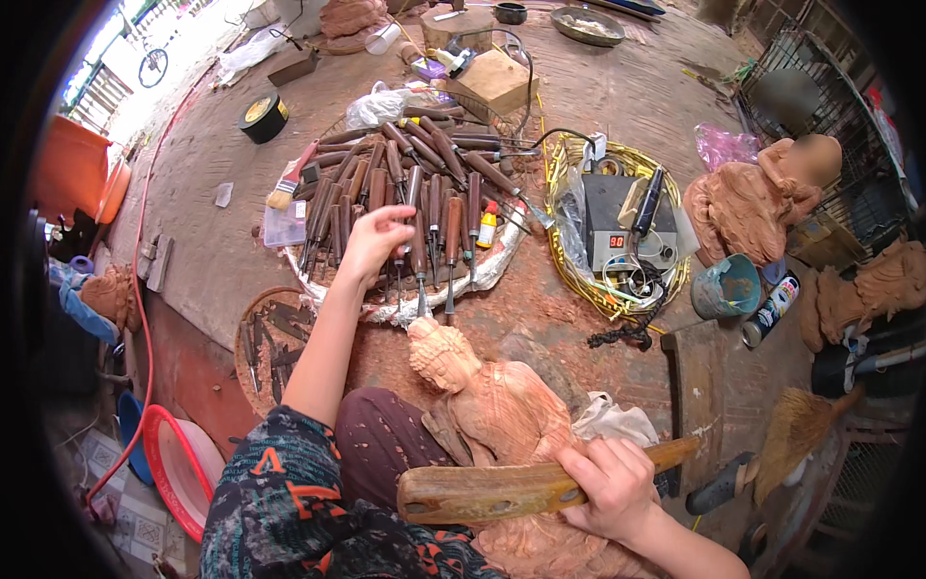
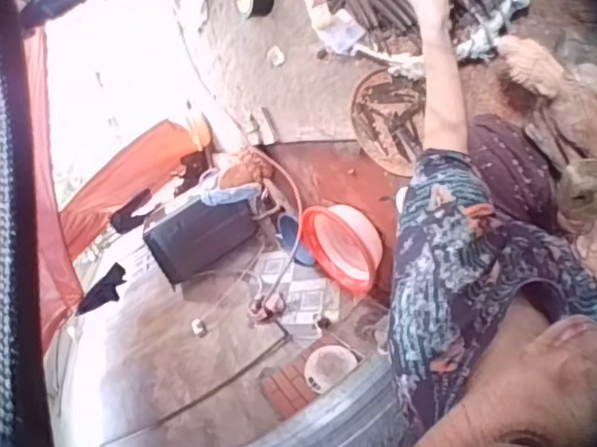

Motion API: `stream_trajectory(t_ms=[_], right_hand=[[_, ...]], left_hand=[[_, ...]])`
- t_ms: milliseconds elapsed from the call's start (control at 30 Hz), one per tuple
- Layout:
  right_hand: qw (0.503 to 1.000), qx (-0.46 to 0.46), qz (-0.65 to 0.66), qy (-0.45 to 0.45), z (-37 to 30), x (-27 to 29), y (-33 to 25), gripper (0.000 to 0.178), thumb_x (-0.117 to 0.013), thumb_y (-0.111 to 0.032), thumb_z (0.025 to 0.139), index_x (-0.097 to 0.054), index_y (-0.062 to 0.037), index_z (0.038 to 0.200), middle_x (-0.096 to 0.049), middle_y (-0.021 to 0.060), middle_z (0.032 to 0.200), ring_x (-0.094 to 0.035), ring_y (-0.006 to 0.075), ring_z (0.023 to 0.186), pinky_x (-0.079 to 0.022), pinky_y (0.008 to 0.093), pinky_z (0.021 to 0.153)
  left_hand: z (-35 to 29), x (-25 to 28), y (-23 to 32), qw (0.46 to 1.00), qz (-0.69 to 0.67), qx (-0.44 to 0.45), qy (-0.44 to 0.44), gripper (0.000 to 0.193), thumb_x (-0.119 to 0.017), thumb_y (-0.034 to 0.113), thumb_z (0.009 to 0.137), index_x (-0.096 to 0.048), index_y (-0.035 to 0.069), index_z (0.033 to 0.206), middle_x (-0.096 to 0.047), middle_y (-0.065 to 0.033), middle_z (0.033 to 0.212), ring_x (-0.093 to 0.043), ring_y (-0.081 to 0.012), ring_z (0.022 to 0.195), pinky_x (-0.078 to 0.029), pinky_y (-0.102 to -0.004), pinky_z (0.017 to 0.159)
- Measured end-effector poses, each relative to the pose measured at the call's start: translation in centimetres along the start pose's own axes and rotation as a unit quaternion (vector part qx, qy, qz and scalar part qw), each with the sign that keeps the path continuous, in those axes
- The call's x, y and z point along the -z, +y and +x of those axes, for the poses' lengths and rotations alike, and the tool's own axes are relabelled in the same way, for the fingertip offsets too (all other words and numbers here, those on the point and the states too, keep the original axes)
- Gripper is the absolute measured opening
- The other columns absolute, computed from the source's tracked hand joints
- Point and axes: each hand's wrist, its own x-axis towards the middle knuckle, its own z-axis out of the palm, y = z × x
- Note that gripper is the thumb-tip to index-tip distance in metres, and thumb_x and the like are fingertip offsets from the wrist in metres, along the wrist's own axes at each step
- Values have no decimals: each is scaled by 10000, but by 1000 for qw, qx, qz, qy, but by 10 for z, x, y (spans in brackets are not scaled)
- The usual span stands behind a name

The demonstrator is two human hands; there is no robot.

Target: The person carves a wooden Buddha statue using a rotary tool and then switches to a chisel and mallet. They refine the details on the statue's head and torso, occasionally rotating the piece to access different angles.

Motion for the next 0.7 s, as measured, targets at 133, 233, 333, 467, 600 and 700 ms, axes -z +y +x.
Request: stream_trajectory(t_ms=[133,233,333,467,600,700], right_hand=[[1000,-6,-16,-8,-3,2,0,430,-727,-220,564,-635,-91,964,-563,54,749,-544,245,628,-433,355,575],[1000,-7,-16,-14,1,2,-1,422,-728,-218,568,-632,-91,959,-547,54,733,-538,246,619,-428,357,566],[1000,1,-14,4,-2,-2,3,416,-731,-219,573,-629,-90,955,-534,56,721,-536,246,614,-423,357,557],[1000,-5,-19,-6,-1,1,-1,415,-729,-228,574,-628,-98,955,-536,56,726,-537,248,617,-427,360,565],[1000,-4,-1,-16,1,1,0,405,-723,-244,584,-632,-110,955,-537,55,730,-538,247,618,-428,362,571],[999,-9,5,-31,1,7,3,403,-729,-274,594,-645,-116,956,-526,41,725,-531,229,609,-412,351,550]], left_hand=[[-61,19,-13,999,28,-39,16,319,-645,-20,835,-635,-2,1153,-554,42,759,-504,-30,645,-446,-184,566],[-71,36,-41,975,192,-71,87,305,-628,-54,830,-640,-13,1132,-537,44,747,-485,-20,644,-440,-174,570],[-61,33,-40,872,444,-159,129,235,-681,159,852,-651,43,1055,-584,-55,831,-586,-169,691,-503,-318,615],[25,24,2,777,514,-318,174,177,-638,239,858,-678,92,946,-604,-117,885,-601,-308,871,-505,-411,729],[151,17,-5,709,653,-245,100,195,-538,119,840,-690,4,798,-660,-172,920,-643,-328,910,-543,-432,782],[179,6,-4,627,738,-250,25,202,-523,111,838,-699,23,792,-685,-160,913,-670,-292,904,-553,-441,751]])
